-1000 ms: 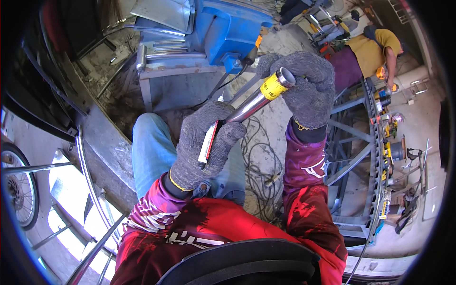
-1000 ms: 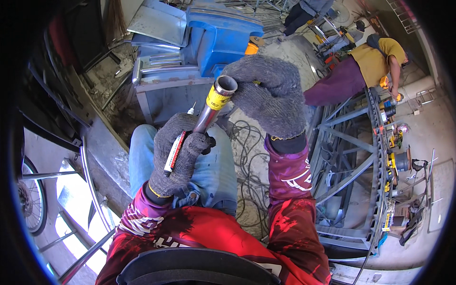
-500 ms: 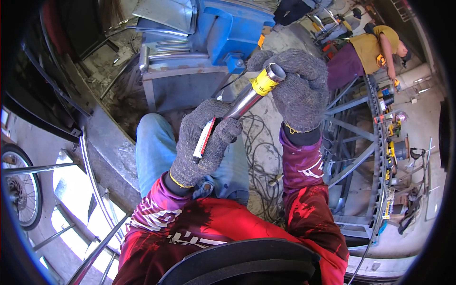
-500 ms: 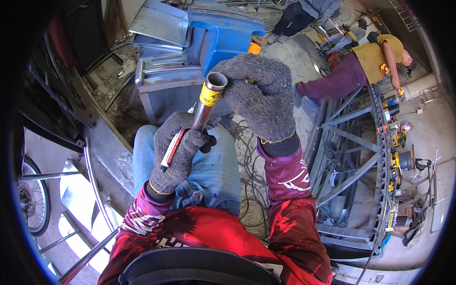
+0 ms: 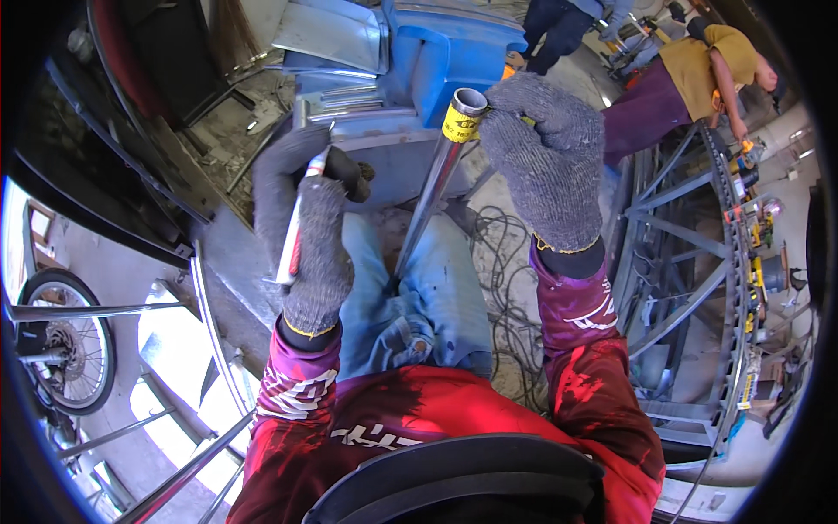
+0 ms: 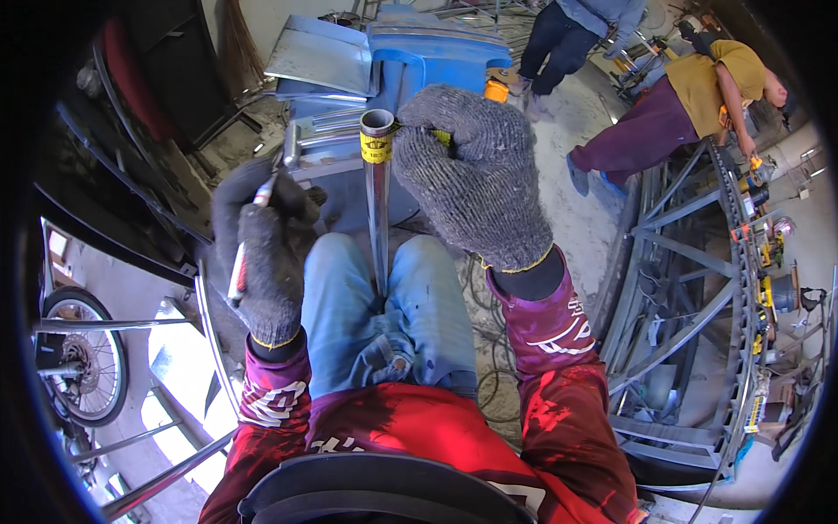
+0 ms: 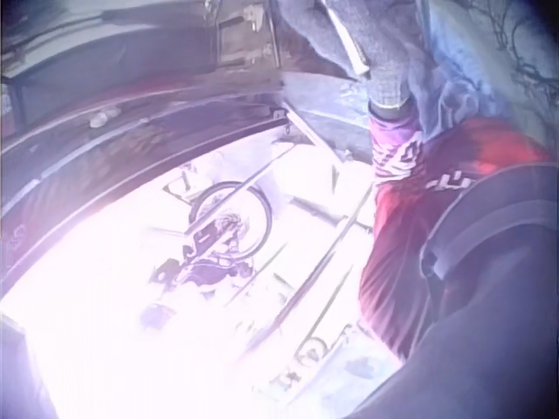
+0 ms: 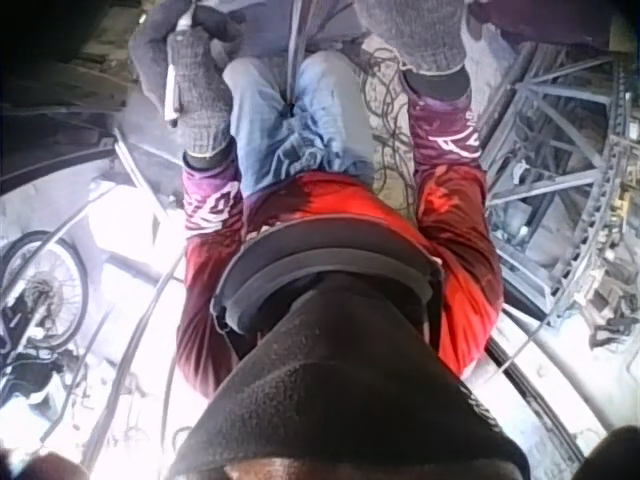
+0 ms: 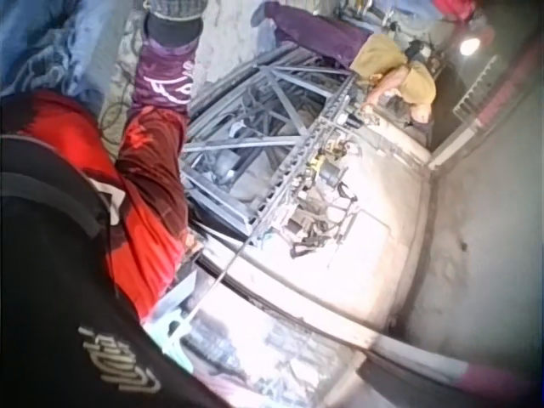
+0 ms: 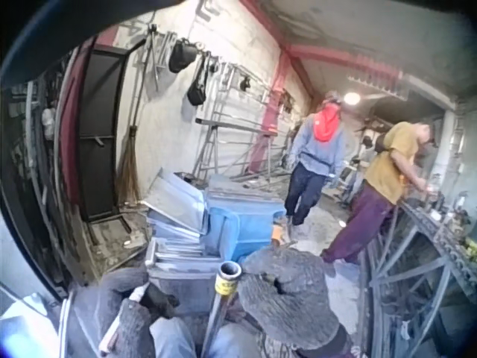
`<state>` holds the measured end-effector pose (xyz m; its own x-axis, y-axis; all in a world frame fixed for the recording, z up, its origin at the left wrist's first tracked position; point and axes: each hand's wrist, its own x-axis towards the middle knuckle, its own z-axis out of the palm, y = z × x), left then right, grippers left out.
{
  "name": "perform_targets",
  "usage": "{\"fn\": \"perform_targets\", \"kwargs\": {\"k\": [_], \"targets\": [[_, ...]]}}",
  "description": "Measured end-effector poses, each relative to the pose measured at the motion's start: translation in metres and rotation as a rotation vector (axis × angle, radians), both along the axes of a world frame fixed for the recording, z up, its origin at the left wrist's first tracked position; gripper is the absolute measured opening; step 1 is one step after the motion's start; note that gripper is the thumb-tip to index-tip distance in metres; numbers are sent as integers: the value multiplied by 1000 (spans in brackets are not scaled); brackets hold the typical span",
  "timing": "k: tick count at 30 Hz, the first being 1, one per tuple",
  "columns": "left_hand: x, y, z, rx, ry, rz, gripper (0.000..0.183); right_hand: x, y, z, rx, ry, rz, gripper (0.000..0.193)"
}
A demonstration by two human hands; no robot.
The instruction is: The person measures a metal pipe using a measuring tape and marks around the pipe with a marker.
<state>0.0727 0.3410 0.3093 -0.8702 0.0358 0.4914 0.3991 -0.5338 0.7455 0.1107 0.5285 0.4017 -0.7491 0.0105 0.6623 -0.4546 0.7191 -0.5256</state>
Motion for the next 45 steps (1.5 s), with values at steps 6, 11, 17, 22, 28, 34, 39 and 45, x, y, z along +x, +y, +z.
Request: {"fn": "perform_targets", "kwargs": {"k": [6, 11, 17, 22, 28, 34, 39, 45], "targets": [[11, -3, 20, 37, 273, -48, 30, -4, -7, -1, -90, -10, -39, 17], [26, 2, 30, -143, 268, -27, 37, -8, -1, -4, -21, 171, -7, 17], [27, 21, 36, -208, 399, 82, 28, -2, 4, -6, -14, 188, 3, 18], [29, 22, 44, -341, 427, 175, 26, 0, 2, -5, -52, 157, 34, 17], [30, 19, 55, -474, 485, 192, 29, 3, 2, -2, 9, 208, -9, 16], [27, 25, 52, -449, 549, 221, 29, 1, 1, -3, -8, 212, 7, 15], [24, 23, 53, -507, 580, 198, 29, 1, 4, -7, -15, 163, 8, 15], [25, 20, 57, -554, 599, 248, 28, 3, 3, -2, -57, 102, 41, 17]]}}
